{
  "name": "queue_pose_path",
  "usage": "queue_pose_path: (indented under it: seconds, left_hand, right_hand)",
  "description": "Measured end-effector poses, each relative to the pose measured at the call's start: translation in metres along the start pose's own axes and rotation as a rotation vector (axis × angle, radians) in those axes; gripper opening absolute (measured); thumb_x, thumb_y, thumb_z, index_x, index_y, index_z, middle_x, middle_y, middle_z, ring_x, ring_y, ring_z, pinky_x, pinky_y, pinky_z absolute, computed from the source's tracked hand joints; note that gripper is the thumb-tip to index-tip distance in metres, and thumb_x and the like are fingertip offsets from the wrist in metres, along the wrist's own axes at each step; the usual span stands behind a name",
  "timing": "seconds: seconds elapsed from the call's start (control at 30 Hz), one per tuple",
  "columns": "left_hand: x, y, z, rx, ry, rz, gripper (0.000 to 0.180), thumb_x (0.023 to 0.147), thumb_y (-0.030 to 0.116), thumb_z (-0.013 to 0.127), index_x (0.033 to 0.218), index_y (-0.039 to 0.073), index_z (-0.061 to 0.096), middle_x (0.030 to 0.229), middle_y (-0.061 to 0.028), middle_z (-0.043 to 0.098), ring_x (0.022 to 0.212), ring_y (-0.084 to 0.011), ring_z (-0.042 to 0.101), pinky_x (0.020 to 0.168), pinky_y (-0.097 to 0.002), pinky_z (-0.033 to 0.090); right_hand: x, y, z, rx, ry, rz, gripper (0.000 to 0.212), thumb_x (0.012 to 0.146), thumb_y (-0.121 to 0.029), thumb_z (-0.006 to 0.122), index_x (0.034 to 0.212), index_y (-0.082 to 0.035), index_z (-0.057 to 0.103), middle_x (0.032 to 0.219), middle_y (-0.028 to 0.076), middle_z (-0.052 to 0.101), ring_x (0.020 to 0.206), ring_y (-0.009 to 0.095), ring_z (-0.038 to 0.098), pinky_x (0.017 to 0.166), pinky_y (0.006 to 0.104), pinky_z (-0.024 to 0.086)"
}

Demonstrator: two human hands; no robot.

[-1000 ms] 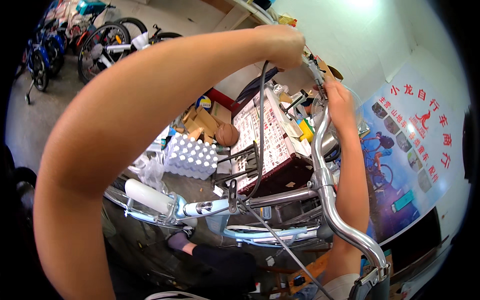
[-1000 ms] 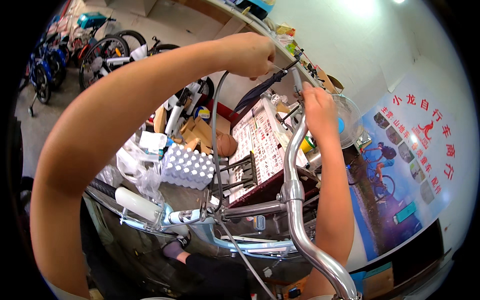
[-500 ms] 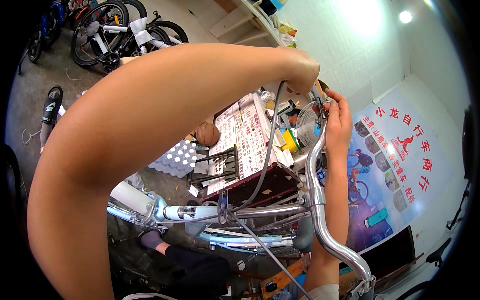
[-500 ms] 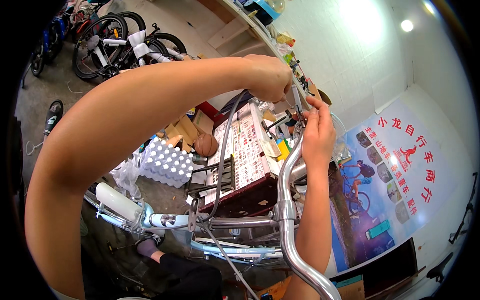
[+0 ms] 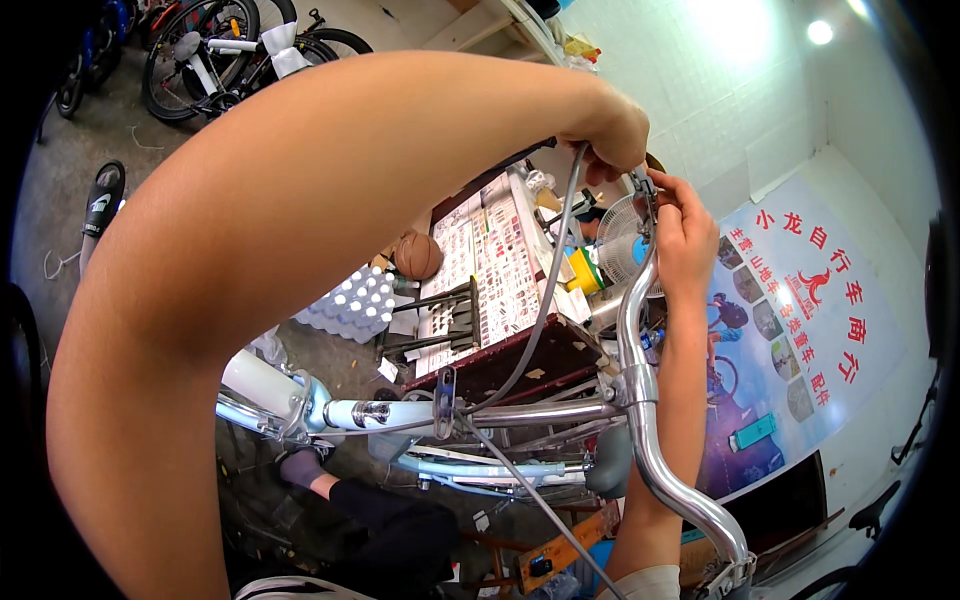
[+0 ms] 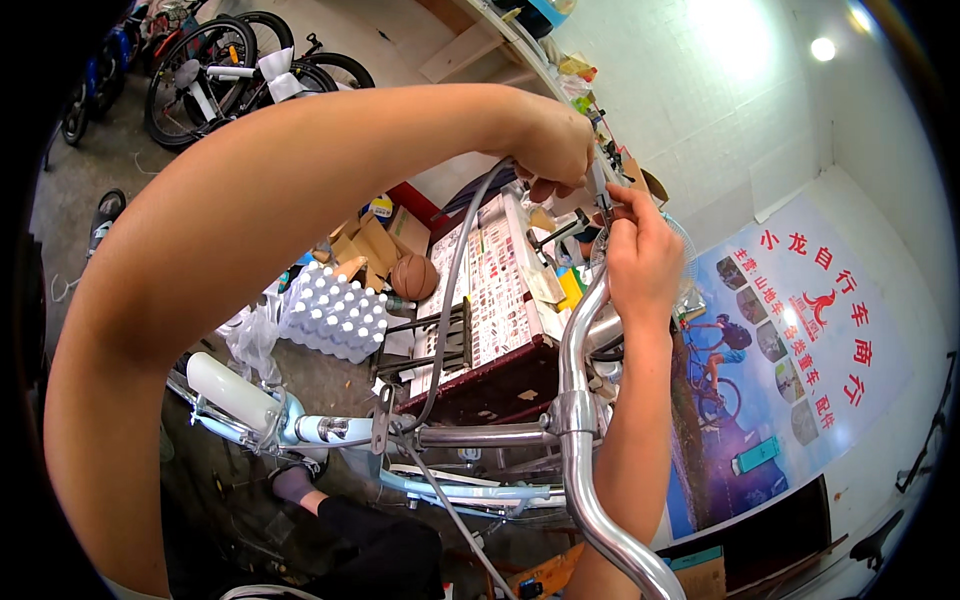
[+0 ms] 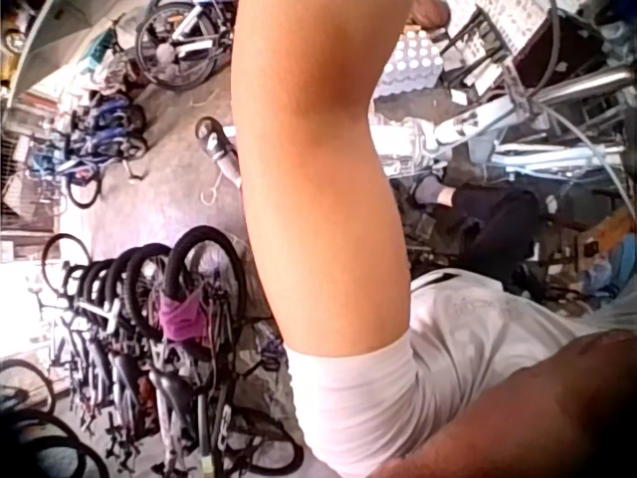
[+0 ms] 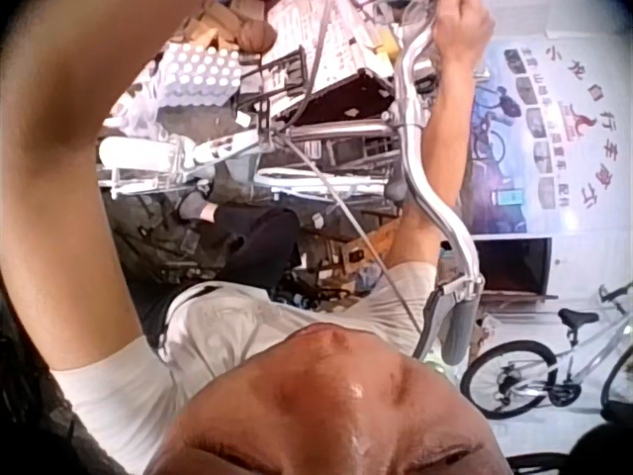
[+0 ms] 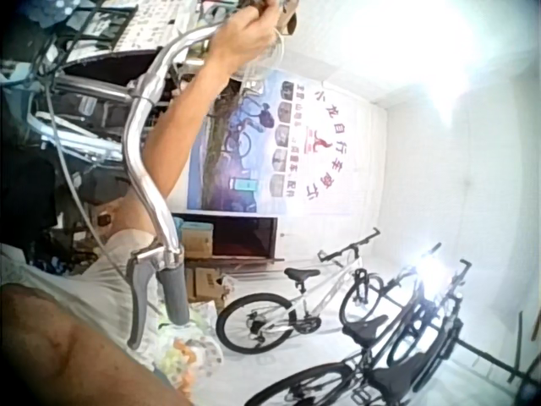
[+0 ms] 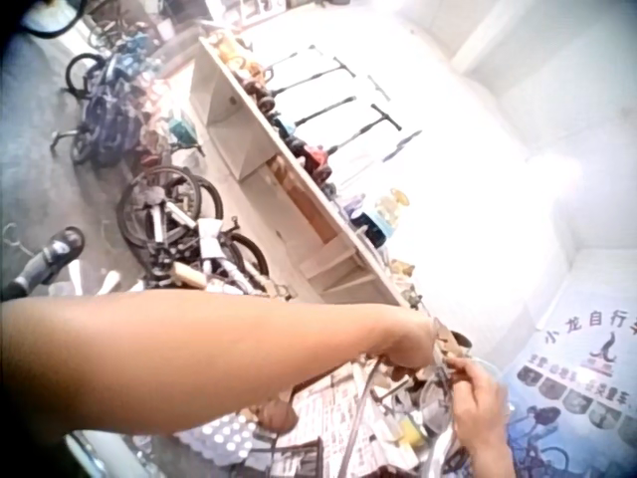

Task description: The person sits on the floor and uses a wrench to tighten or loosen bolts on the front fork and wheel area of a light blue bicycle, then manipulates cables and components on the handlebars and front frame by hand and with the wrench.

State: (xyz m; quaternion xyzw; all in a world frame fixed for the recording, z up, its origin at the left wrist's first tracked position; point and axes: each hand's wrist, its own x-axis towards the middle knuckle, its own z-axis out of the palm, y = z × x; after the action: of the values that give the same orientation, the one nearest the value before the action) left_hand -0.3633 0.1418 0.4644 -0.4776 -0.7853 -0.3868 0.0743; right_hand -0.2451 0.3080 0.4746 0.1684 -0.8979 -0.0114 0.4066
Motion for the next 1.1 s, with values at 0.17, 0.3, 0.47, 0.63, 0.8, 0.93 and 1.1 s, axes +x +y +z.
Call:
queue_pose_path:
  seconds: [0.17, 0.3, 0.47, 0.63, 0.8, 0.93, 1.1]
  left_hand:
    - [0.001, 0.004, -0.003, -0.112, -0.046, -0.129, 0.018, 0.088, 0.012, 0.058, 0.084, 0.011, 0.076, 0.070, -0.0009, 0.068, 0.060, -0.0143, 0.056, 0.055, -0.0363, 0.042]
    - [0.003, 0.005, -0.002, -0.210, -0.076, -0.166, 0.020, 0.090, 0.019, 0.058, 0.092, 0.008, 0.075, 0.077, -0.0028, 0.068, 0.061, -0.0130, 0.052, 0.056, -0.0331, 0.042]
    - [0.005, 0.004, -0.009, -0.106, -0.070, -0.232, 0.018, 0.089, 0.016, 0.060, 0.096, 0.013, 0.077, 0.080, 0.0001, 0.067, 0.063, -0.0122, 0.049, 0.057, -0.0337, 0.039]
    - [0.007, 0.002, -0.002, -0.202, -0.085, -0.195, 0.020, 0.091, 0.015, 0.057, 0.095, 0.012, 0.076, 0.077, -0.0001, 0.064, 0.064, -0.0125, 0.048, 0.058, -0.0327, 0.037]
    - [0.006, -0.001, -0.002, -0.172, -0.092, -0.182, 0.022, 0.092, 0.016, 0.054, 0.092, 0.011, 0.075, 0.076, -0.0007, 0.064, 0.065, -0.0135, 0.051, 0.058, -0.0333, 0.039]
    - [0.019, 0.003, 0.003, -0.003, -0.053, -0.137, 0.022, 0.092, 0.018, 0.054, 0.089, 0.010, 0.074, 0.075, -0.0014, 0.065, 0.065, -0.0156, 0.054, 0.057, -0.0342, 0.042]
    - [0.008, 0.011, -0.006, 0.050, -0.009, -0.137, 0.023, 0.090, 0.018, 0.054, 0.086, 0.006, 0.073, 0.073, -0.0040, 0.067, 0.064, -0.0172, 0.056, 0.057, -0.0344, 0.043]
  right_hand:
    - [0.003, -0.004, -0.005, -0.092, -0.061, -0.009, 0.032, 0.086, -0.007, 0.050, 0.111, -0.001, 0.068, 0.088, 0.018, 0.073, 0.083, 0.030, 0.074, 0.074, 0.0383, 0.055]
    - [0.007, -0.007, -0.006, -0.219, -0.127, -0.030, 0.031, 0.084, -0.012, 0.055, 0.112, -0.002, 0.066, 0.088, 0.018, 0.073, 0.082, 0.033, 0.072, 0.075, 0.0410, 0.054]
    - [0.014, -0.033, -0.004, -0.391, -0.199, -0.106, 0.033, 0.082, -0.019, 0.066, 0.110, -0.001, 0.064, 0.089, 0.019, 0.072, 0.085, 0.037, 0.071, 0.077, 0.0434, 0.053]
    - [0.018, -0.038, 0.002, -0.559, -0.223, -0.035, 0.033, 0.081, -0.025, 0.073, 0.103, -0.002, 0.064, 0.086, 0.019, 0.072, 0.083, 0.037, 0.070, 0.076, 0.0441, 0.053]
    - [0.024, -0.042, 0.010, -0.661, -0.183, -0.019, 0.031, 0.080, -0.025, 0.074, 0.098, -0.002, 0.064, 0.082, 0.019, 0.071, 0.080, 0.038, 0.069, 0.074, 0.0443, 0.053]
    - [0.021, -0.041, 0.006, -0.607, -0.128, 0.097, 0.029, 0.078, -0.023, 0.075, 0.095, -0.002, 0.066, 0.081, 0.019, 0.071, 0.080, 0.038, 0.069, 0.075, 0.0451, 0.053]
    - [0.021, -0.039, 0.008, -0.608, -0.095, 0.066, 0.026, 0.077, -0.023, 0.074, 0.092, -0.002, 0.068, 0.080, 0.019, 0.070, 0.080, 0.039, 0.069, 0.075, 0.0453, 0.053]
